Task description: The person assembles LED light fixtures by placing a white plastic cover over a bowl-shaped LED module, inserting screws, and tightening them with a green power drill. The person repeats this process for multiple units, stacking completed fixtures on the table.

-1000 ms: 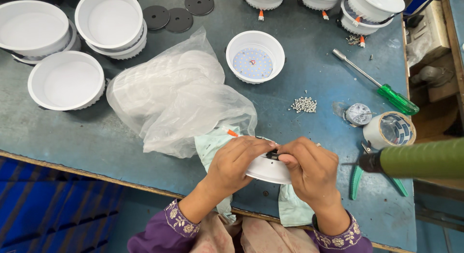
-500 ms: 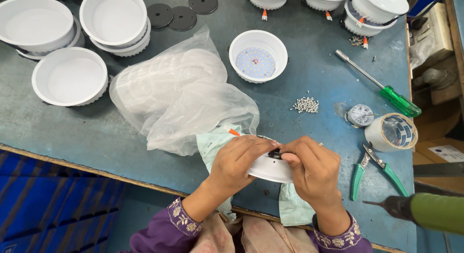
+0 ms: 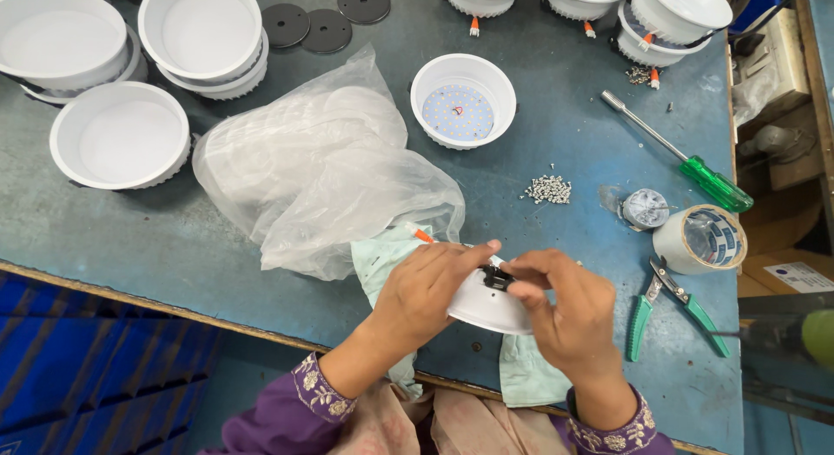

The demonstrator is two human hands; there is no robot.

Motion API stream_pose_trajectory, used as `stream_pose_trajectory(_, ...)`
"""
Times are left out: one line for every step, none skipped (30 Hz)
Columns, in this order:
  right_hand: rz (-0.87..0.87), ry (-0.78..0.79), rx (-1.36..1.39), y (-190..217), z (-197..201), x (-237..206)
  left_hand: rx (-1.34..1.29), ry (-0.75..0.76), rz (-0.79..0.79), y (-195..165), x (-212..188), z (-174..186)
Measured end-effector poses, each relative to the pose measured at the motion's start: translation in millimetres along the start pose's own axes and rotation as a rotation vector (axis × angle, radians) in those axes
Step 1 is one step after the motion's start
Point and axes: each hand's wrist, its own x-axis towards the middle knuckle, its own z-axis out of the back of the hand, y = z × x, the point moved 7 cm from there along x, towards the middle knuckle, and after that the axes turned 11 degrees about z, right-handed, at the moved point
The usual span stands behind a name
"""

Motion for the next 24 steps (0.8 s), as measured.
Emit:
stream_pose_trajectory(-0.051, 0.000, 0.021, -6, 0, -2, -0.019, -0.002, -0.016, 0, 0, -1)
stream_pose_trajectory(-0.102, -0.001, 0.040, -12, 1, -5, 0.013, -0.002, -0.045, -2, -1, -2)
stream_pose_trajectory(-0.156, 0.004, 0.052, -18, 2, -7, 0.045, -0.003, -0.074, -4, -2, -3)
stream_pose_trajectory(-0.211, 0.007, 0.064, -25, 2, -8, 0.077, -0.003, -0.103, -6, -3, -4)
stream_pose_trajectory(-0.265, 0.010, 0.077, -31, 3, -9, 0.101, 0.017, -0.103, -6, -3, -5)
stream_pose_trajectory(-0.271, 0.033, 0.079, -33, 3, -9, 0.127, 0.038, -0.104, -5, -3, -5)
stream_pose_trajectory(-0.277, 0.056, 0.081, -36, 4, -7, 0.152, 0.057, -0.103, -6, -2, -5)
stream_pose_trajectory(-0.282, 0.079, 0.085, -37, 4, -5, 0.172, 0.055, -0.100, -6, -2, -3)
stream_pose_trajectory(-0.275, 0.098, 0.069, -37, 3, -3, 0.192, 0.054, -0.099, -7, -1, -1)
stream_pose_trajectory(-0.268, 0.117, 0.053, -36, 3, -1, 0.211, 0.052, -0.097, -9, 0, 0)
stream_pose_trajectory(-0.262, 0.135, 0.036, -34, 2, 1, 0.223, 0.065, -0.090, -10, 0, 2)
stream_pose_trajectory(-0.241, 0.140, 0.033, -32, 2, 3, 0.236, 0.080, -0.083, -12, 0, 4)
stream_pose_trajectory(-0.221, 0.144, 0.029, -29, 0, 5, 0.247, 0.097, -0.078, -14, -1, 5)
stream_pose_trajectory(-0.204, 0.146, 0.023, -27, -1, 6, 0.307, 0.086, -0.065, -16, -1, 6)
stream_pose_trajectory(-0.234, 0.143, 0.024, -28, -3, 6, 0.362, 0.077, -0.054, -20, -4, 7)
stream_pose_trajectory(-0.266, 0.141, 0.021, -29, -4, 5, 0.414, 0.067, -0.044, -23, -6, 8)
stream_pose_trajectory(-0.299, 0.141, 0.016, -31, -4, 2, 0.409, 0.079, -0.031, -25, -6, 7)
stream_pose_trajectory(-0.284, 0.139, 0.014, -29, -4, 0, 0.404, 0.088, -0.018, -26, -7, 6)
stream_pose_trajectory(-0.267, 0.137, 0.012, -28, -5, -2, 0.402, 0.096, -0.007, -26, -8, 6)
stream_pose_trajectory(-0.248, 0.133, 0.012, -28, -4, -5, 0.402, 0.093, -0.005, -28, -8, 5)
stream_pose_trajectory(-0.203, 0.073, 0.031, -27, -1, -8, 0.403, 0.090, -0.004, -30, -9, 6)
stream_pose_trajectory(-0.158, 0.014, 0.050, -27, 2, -12, 0.405, 0.087, -0.002, -30, -9, 6)
stream_pose_trajectory(-0.111, -0.042, 0.070, -28, 4, -16, 0.406, 0.098, 0.002, -29, -8, 6)
stream_pose_trajectory(-0.219, -0.110, 0.150, -42, 5, -23, 0.408, 0.107, 0.007, -28, -7, 5)
